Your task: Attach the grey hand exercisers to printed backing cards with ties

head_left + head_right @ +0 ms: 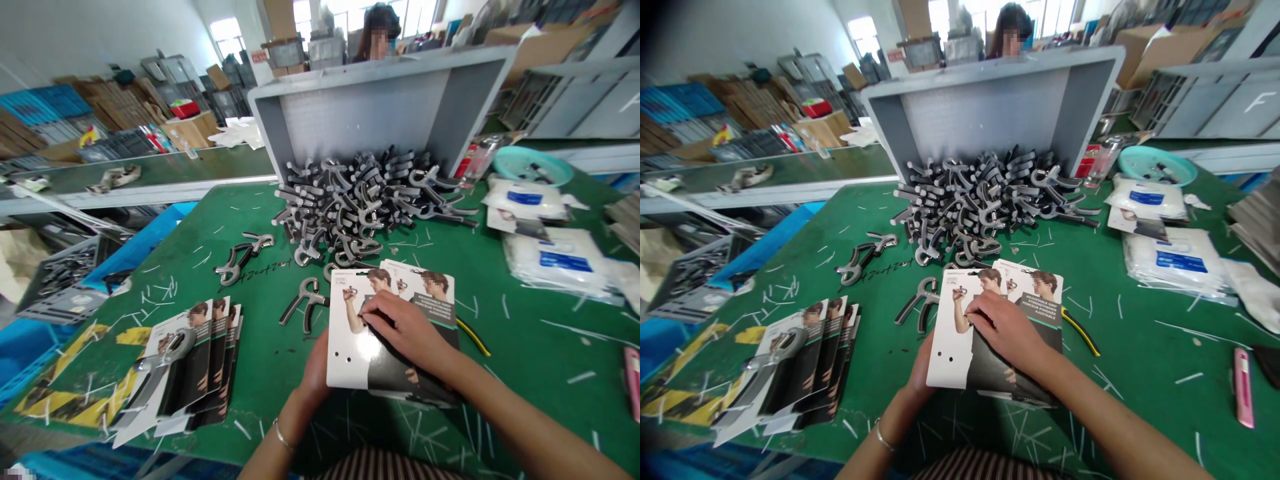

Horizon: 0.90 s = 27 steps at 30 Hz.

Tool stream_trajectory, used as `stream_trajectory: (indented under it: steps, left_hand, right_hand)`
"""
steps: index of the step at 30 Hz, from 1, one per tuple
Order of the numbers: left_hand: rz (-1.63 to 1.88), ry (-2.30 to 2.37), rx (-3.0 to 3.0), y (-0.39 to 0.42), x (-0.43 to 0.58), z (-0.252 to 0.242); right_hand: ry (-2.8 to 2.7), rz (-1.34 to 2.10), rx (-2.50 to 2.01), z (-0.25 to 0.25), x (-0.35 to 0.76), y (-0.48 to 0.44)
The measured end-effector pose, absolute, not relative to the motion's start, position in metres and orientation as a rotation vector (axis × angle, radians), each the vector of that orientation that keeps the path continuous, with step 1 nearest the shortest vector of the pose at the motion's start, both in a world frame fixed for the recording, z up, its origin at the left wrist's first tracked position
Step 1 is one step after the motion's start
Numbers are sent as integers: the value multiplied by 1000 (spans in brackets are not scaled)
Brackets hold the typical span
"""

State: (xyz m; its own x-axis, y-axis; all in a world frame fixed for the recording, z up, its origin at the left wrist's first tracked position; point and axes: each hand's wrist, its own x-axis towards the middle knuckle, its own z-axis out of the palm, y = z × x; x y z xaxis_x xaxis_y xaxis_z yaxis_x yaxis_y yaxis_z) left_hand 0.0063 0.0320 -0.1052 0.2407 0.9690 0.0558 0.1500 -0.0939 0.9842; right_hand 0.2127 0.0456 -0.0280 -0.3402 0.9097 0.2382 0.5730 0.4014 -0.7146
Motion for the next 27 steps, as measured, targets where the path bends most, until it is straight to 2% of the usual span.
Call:
stream_trajectory:
  steps: [4,9,14,17,21,27]
  left_hand:
    - [1022,1045,1636,32,5,-62]
    - [697,990,2121,39,7,-25]
    - [556,1176,2192,49,18,-29]
    - [638,1192,2170,47,24,-25]
    - [858,959,2120,46,31,-18]
    - [867,1077,1954,55,31,-40]
  right_hand:
    - [-1858,744,-1246,-26,219,41]
    - [-1681,876,-1213,-23,229,33]
    - [-1830,768,-1191,-22,225,30]
    - [-1779,749,-1202,-21,224,31]
    - [-1693,695,-1223,-21,226,31]
    - [-1785,588,-1103,-25,225,29]
